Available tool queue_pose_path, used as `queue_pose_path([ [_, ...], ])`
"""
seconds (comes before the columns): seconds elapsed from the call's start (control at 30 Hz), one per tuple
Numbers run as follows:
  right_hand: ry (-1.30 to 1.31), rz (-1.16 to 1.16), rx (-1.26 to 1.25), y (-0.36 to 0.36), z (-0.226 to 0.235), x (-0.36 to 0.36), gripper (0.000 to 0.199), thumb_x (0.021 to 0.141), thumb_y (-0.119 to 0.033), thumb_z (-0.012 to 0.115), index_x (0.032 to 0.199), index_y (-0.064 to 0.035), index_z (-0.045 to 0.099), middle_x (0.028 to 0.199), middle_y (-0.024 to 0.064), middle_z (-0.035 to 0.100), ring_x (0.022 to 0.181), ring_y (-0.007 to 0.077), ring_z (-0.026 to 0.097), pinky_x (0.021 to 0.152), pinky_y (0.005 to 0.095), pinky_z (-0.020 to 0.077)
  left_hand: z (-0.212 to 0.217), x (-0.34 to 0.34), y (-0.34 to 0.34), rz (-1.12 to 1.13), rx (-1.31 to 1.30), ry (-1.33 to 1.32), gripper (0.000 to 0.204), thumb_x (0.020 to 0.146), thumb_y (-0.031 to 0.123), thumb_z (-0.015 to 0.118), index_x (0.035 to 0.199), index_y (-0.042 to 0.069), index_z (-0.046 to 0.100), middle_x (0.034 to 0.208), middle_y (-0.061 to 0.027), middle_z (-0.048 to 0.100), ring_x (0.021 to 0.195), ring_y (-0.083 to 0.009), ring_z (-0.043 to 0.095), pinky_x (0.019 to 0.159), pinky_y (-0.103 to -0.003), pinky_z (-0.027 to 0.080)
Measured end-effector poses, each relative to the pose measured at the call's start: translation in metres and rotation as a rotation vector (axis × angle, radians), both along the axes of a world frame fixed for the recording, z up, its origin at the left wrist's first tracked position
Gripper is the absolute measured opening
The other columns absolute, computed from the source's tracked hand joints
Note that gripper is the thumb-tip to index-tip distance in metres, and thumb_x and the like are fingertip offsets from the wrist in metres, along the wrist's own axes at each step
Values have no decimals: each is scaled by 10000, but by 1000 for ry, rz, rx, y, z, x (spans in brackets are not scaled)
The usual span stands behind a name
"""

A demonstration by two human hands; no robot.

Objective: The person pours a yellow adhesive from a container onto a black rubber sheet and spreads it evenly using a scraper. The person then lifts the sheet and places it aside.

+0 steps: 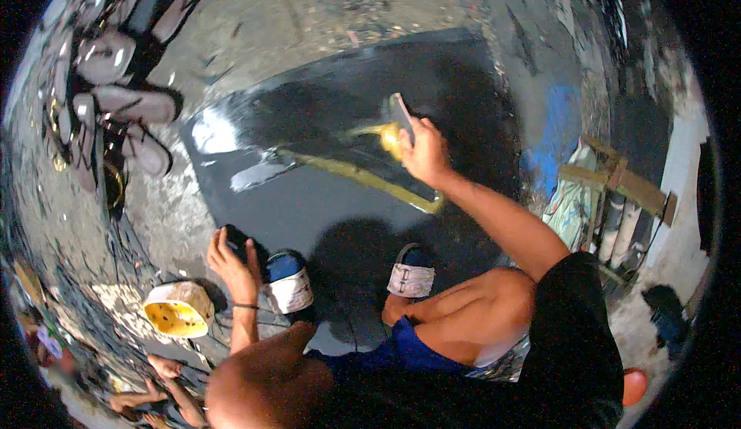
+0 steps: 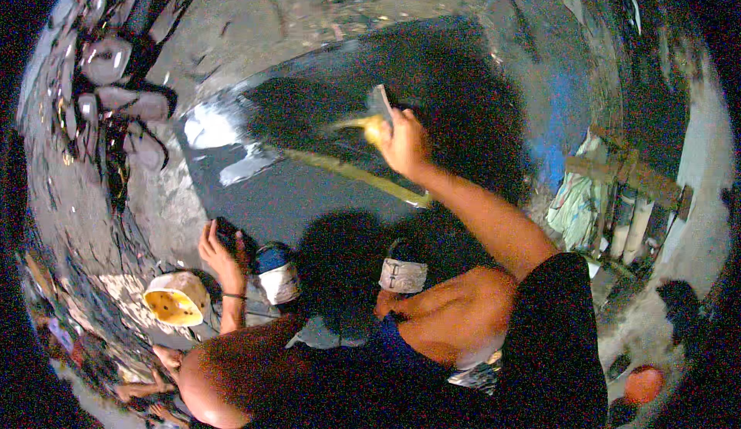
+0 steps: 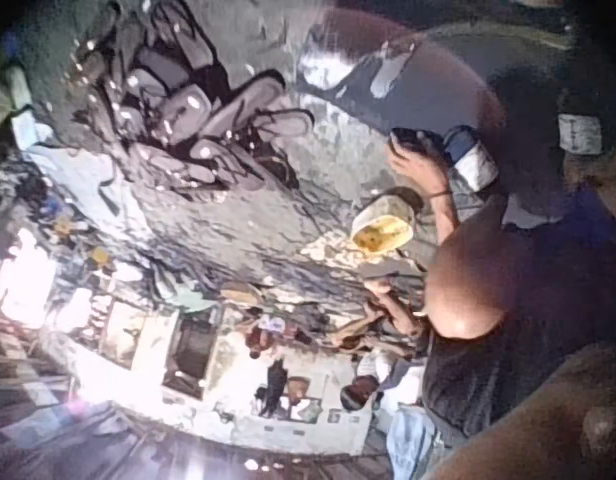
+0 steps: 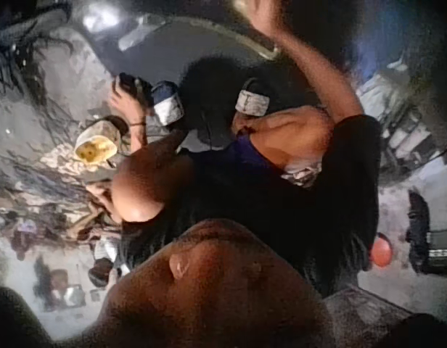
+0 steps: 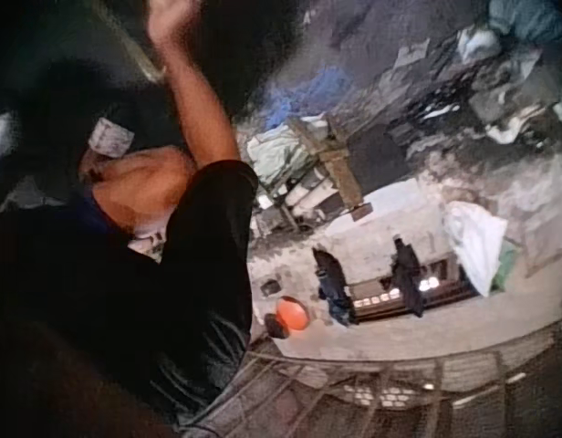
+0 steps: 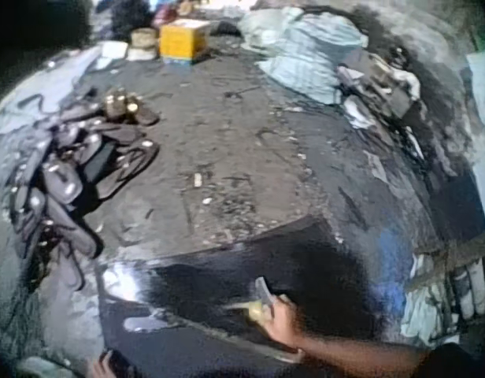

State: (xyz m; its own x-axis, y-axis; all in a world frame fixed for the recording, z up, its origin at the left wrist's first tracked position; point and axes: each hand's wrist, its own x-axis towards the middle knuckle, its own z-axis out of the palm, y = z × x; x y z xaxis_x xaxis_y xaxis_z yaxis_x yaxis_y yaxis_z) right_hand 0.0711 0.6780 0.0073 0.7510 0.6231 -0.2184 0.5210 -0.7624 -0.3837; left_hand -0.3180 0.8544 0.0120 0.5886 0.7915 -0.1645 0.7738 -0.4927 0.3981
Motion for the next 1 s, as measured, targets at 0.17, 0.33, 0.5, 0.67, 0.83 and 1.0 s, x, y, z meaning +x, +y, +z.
queue_pose_path([
  [0.17,128,13,-49,116,6,-84,228,907,-197,577,1034,-10,608,970,236,616,899,448,609,787,523,487,1,-5,-8,255,-86,-135,639,831,103,729,1379,-19,425,1313,-240,430,1218,-398,417,1061,-464,332],
  [0.33,30,50,-7,174,1,-126,180,877,-189,561,946,-28,599,909,205,603,784,425,599,713,536,484,7,-21,-14,347,-310,-205,655,814,80,723,1378,-30,408,1240,-233,476,1152,-384,456,1014,-455,381],
  [0.5,74,353,33,238,20,-147,257,879,-192,580,1103,-79,635,950,185,625,830,411,642,742,523,515,-3,-38,-36,484,-252,-314,515,803,81,746,1249,-29,513,1030,-183,551,919,-313,550,818,-412,461],
  [0.67,-12,1000,73,272,13,-158,480,865,-113,552,1317,-272,582,1036,135,661,906,374,665,771,482,538,0,-40,-31,581,-408,-401,311,783,109,787,1025,-15,636,870,-112,576,717,-211,544,667,-339,473],
  [0.83,285,1510,123,209,15,-232,658,771,-29,599,1321,-389,582,1128,122,683,975,302,678,797,440,547,-12,-53,-53,649,-365,-462,323,806,141,775,1061,-21,659,923,-123,607,740,-206,569,681,-326,483],
  [1.0,-47,1365,129,271,43,-137,304,832,-149,608,1120,-194,695,1047,72,701,1016,289,660,819,481,513,-10,-53,-60,628,-318,-407,356,812,142,757,1109,-23,652,947,-159,623,813,-266,609,748,-363,501],
])
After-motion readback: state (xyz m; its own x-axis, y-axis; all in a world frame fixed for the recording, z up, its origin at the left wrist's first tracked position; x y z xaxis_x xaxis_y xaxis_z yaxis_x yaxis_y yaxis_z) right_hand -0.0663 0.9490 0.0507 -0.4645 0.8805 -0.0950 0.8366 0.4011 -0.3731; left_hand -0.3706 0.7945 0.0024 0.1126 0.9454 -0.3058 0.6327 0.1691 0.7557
